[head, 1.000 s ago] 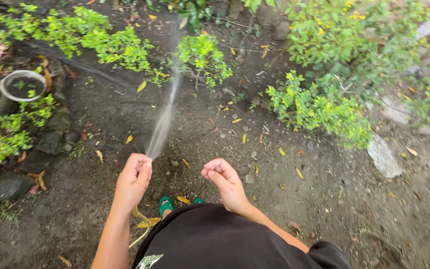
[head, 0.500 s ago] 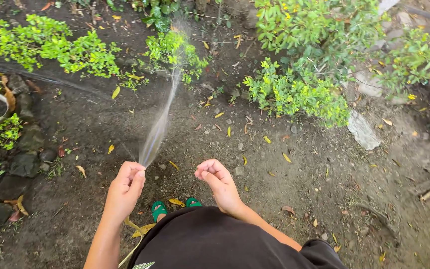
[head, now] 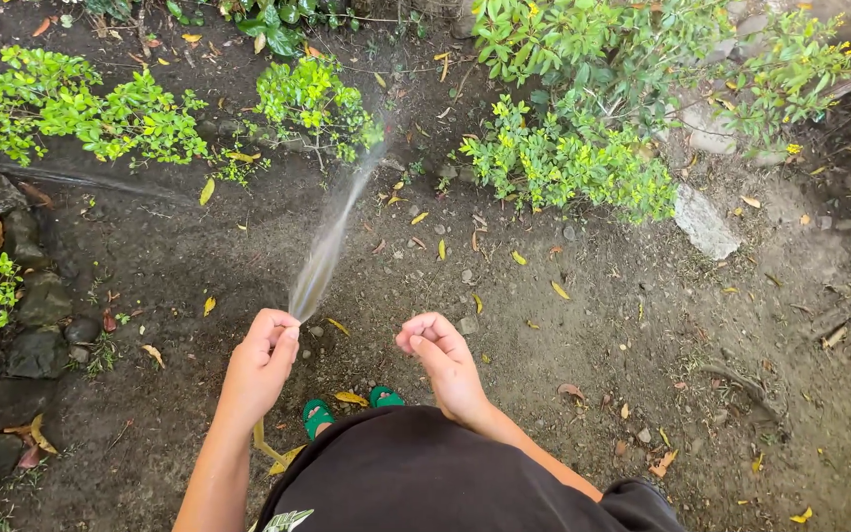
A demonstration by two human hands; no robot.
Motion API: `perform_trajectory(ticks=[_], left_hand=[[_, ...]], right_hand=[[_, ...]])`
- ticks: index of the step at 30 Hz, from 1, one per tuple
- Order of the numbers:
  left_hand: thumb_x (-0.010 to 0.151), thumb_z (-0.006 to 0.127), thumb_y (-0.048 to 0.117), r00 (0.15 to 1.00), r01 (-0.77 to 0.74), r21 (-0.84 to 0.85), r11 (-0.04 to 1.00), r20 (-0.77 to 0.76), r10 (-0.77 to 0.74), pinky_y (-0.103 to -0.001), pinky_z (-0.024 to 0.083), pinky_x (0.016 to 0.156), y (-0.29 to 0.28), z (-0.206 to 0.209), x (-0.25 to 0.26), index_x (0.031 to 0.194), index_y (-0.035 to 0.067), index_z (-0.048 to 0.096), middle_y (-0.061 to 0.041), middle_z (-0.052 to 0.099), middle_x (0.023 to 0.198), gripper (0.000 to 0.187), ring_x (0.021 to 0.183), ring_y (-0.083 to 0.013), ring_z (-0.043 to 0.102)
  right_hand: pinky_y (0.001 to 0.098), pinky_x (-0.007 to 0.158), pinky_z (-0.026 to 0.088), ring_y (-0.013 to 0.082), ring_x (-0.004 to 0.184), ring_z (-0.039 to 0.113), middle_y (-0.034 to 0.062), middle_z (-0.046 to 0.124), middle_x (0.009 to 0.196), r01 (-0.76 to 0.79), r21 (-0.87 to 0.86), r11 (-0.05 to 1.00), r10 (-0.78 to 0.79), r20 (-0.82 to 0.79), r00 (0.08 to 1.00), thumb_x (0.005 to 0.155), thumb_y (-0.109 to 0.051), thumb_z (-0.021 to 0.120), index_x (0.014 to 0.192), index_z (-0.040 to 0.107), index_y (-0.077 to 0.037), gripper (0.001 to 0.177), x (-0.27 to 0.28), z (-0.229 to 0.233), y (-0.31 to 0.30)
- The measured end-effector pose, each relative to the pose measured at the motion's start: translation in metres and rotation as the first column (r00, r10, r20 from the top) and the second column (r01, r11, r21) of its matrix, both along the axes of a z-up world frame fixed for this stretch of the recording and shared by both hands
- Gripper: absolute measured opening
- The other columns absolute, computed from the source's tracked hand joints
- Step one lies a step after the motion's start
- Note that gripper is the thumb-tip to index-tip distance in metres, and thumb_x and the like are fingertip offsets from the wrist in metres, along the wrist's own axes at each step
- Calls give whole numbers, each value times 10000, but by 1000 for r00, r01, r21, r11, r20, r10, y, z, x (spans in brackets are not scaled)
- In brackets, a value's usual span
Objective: Watering various potted and ground plants in a garden using a hose
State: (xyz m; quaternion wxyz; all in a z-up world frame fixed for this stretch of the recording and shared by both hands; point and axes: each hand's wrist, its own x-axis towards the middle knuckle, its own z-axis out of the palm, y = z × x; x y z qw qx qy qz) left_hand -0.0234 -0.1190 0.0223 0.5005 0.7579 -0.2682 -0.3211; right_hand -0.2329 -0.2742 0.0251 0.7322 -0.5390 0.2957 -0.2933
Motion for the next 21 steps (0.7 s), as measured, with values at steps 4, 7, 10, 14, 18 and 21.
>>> perform_trajectory(ticks=[4,7,10,14,18,21], left_hand=[[1037,492,103,1000,-18,10,1000,13,18,-338,444,523,1,-2,5,1099,74,606,-89,586,570,133,500,-182,502],[1044,480,70,993,-116,21,993,-9,116,-269,434,501,5,13,8,1178,60,625,-100,636,671,198,501,-145,483],[1053,475,58,969,-247,-45,968,12,248,-259,405,494,15,18,13,1180,42,599,-102,588,661,178,497,-125,431],[1077,464,56,946,-311,-112,944,53,318,-257,403,466,26,10,19,1172,43,564,-50,528,620,138,464,-130,458],[1055,471,35,956,-288,-98,953,29,292,-242,395,438,28,28,12,1151,29,602,-41,532,600,163,448,-121,446],[1063,458,50,971,-237,-172,956,-4,239,-246,367,415,27,21,9,1089,38,563,-42,463,547,109,420,-112,394]], right_hand=[[289,886,514,139,904,631,134,698,927,9,10,1000,-9,-4,1000,983,-35,529,1118,635,-14,172,-3,-4,-1],[292,883,512,143,902,621,134,691,925,9,7,1000,-9,-3,1000,983,-31,526,1112,634,-18,169,-2,-1,0],[300,894,515,149,904,625,139,689,922,-1,7,1000,1,2,1000,983,-28,524,1114,636,-10,173,0,1,0],[301,900,517,146,910,630,139,692,922,-24,7,1000,24,6,1000,983,-33,529,1117,639,-10,175,4,-1,0],[304,901,524,145,907,633,142,695,922,-52,10,999,52,8,999,983,-28,530,1122,637,-9,177,7,-2,0],[293,897,510,147,901,609,143,682,917,-75,6,997,75,20,997,982,-18,526,1115,639,-4,175,10,0,-1]])
